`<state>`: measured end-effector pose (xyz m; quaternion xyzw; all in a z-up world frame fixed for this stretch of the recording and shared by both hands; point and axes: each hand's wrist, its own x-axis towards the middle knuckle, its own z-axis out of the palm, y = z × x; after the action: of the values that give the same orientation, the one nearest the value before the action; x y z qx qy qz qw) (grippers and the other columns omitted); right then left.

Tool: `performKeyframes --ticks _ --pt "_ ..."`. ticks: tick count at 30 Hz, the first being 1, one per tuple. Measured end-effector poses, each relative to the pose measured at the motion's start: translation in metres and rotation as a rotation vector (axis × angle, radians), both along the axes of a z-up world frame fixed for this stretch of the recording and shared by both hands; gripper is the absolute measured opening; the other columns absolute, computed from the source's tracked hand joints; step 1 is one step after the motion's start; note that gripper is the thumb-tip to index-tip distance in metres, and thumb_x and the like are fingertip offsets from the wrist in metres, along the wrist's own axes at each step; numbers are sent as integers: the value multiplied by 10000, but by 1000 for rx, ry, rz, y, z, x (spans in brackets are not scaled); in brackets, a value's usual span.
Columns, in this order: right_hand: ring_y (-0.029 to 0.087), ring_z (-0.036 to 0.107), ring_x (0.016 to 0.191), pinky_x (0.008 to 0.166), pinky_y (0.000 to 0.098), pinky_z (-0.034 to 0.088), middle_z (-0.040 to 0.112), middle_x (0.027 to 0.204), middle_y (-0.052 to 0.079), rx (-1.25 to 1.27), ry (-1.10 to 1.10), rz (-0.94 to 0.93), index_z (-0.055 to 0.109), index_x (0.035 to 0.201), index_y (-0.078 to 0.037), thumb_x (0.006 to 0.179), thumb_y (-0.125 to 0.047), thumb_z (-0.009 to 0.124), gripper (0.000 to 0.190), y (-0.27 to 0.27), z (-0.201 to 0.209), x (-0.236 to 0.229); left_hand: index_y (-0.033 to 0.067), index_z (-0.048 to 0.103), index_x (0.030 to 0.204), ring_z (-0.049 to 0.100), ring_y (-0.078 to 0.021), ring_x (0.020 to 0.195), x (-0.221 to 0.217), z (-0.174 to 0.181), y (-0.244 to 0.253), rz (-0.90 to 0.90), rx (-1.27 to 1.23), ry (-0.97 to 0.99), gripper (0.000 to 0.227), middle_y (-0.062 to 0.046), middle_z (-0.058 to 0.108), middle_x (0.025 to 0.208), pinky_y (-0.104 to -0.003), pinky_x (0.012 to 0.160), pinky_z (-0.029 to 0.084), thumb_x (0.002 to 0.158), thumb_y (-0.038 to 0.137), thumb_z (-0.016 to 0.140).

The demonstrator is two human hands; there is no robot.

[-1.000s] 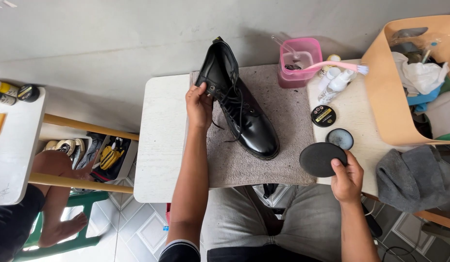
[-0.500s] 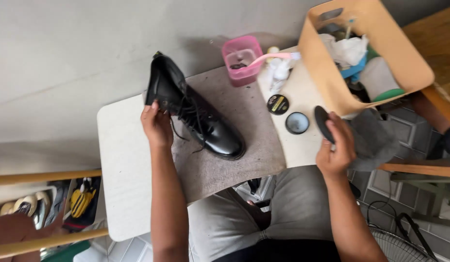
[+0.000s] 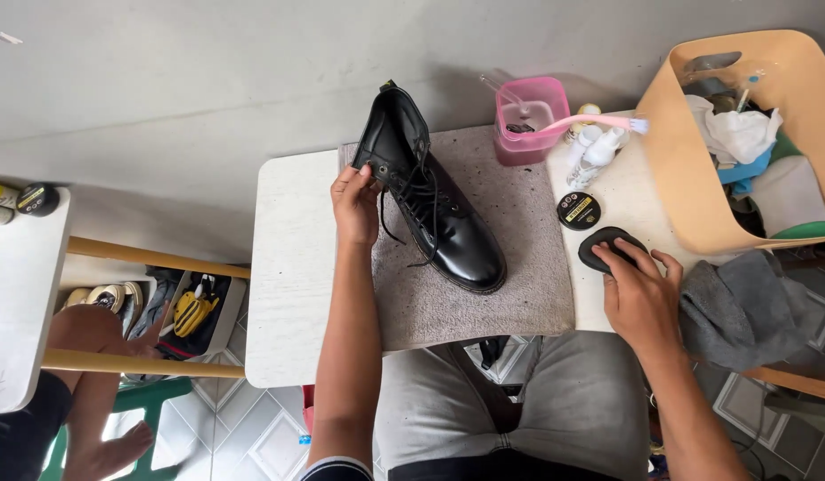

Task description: The person holds a black leather boot and uses a round polishing sponge to rub the surface. They rotate the boot to polish the toe, sides, and heel, then place it on a towel to continue polishing the upper sections and laces.

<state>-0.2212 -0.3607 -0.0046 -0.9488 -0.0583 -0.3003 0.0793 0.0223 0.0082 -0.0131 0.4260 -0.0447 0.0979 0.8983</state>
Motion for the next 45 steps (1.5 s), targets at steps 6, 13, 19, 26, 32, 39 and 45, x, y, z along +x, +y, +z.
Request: performKeyframes --ticks 6,13,19,26,32,39,45 --pt "176 652 1279 1146 478 363 760 1202 11 25 54 -2 724 1311 -186 1049 -117 570 312 -9 -2 1 81 764 953 716 -120 761 12 -24 6 -12 43 -40 124 -51 733 804 -244 717 570 904 183 715" --pt "243 646 1291 1102 501 394 734 1283 93 79 -26 41 692 1356 -140 1020 -56 592 361 6 27 -1 62 754 948 676 -111 704 6 -13 6 -6 58 -72 132 -58 706 767 -225 681 540 904 183 726" --pt "549 620 1240 1103 578 537 612 1306 392 313 -524 205 579 1286 202 1126 37 500 244 59 57 14 89 681 809 585 -92 669 2 -3 5 -62 64 -85 125 15 634 746 -256 653 467 923 141 688" --pt "426 669 1169 990 487 564 687 1225 302 687 -459 637 662 1206 117 970 63 604 249 188 117 88 92 721 897 715 -144 649 7 -15 0 33 105 -101 212 -76 722 716 -238 624 537 1004 254 636" --pt "388 609 1268 1050 498 522 643 1336 265 403 -298 660 599 1378 37 976 78 573 405 241 107 164 63 726 861 725 -189 663 23 -46 6 -17 86 -146 233 -113 721 709 -280 631 548 995 229 632" --pt "257 562 1271 971 432 391 682 1357 93 -63 -287 413 672 1352 -132 967 16 546 432 235 82 152 11 745 853 672 -142 667 20 -43 1 -60 52 -139 209 -111 695 686 -272 656 547 928 171 634" --pt "196 612 1144 921 452 351 744 1187 -42 80 -209 467 735 1187 -214 822 -18 546 455 205 86 138 37 759 892 749 -202 673 6 -13 4 -61 50 -96 221 -147 739 703 -291 696 558 936 226 653"
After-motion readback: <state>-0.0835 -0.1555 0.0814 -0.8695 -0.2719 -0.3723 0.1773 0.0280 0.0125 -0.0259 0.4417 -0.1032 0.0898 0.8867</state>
